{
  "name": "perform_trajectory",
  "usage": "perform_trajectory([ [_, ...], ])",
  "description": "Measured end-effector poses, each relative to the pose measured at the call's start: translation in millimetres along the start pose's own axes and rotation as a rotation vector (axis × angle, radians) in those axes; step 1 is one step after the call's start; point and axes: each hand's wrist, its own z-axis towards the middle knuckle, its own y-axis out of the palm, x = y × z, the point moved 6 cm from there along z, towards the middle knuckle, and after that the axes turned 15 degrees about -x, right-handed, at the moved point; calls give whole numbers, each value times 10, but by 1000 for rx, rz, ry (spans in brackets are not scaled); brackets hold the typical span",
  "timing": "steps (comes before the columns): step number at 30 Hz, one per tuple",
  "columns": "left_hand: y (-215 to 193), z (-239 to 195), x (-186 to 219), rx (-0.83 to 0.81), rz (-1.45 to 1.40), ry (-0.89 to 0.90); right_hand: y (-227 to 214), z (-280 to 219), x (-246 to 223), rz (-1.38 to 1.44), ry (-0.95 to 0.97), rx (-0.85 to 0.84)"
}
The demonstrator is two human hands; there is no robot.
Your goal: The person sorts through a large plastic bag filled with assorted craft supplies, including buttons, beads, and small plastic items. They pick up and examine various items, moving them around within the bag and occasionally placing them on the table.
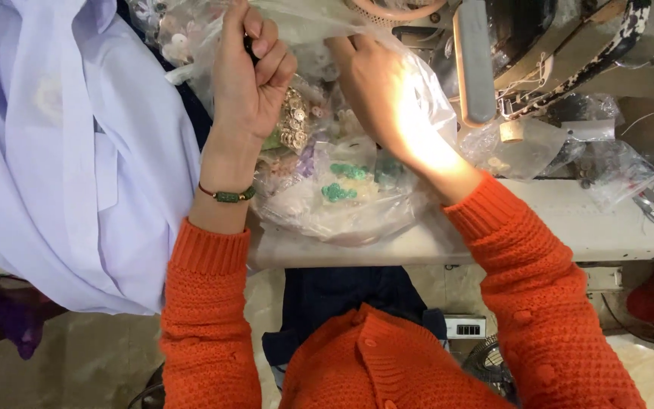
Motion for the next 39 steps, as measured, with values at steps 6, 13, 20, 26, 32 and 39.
perform_trajectory([
  [6,14,-7,1,-47,-44,9,-518,-733,-254,358,-262,193],
  [13,-99,9,-20,-95,-107,23,-423,-2168,92,400,-364,331],
  [20,-63,-16,-15,-129,-37,15,-251,-3044,907,156,-356,702],
  [26,-29,-60,-3,-55,-29,-16,118,-2540,1267,-219,-119,469],
  [32,-82,-36,-9,-12,-74,-30,354,-1992,2069,26,415,227],
  [39,-6,-64,12,-20,-36,-14,241,-1705,1609,29,413,75],
])
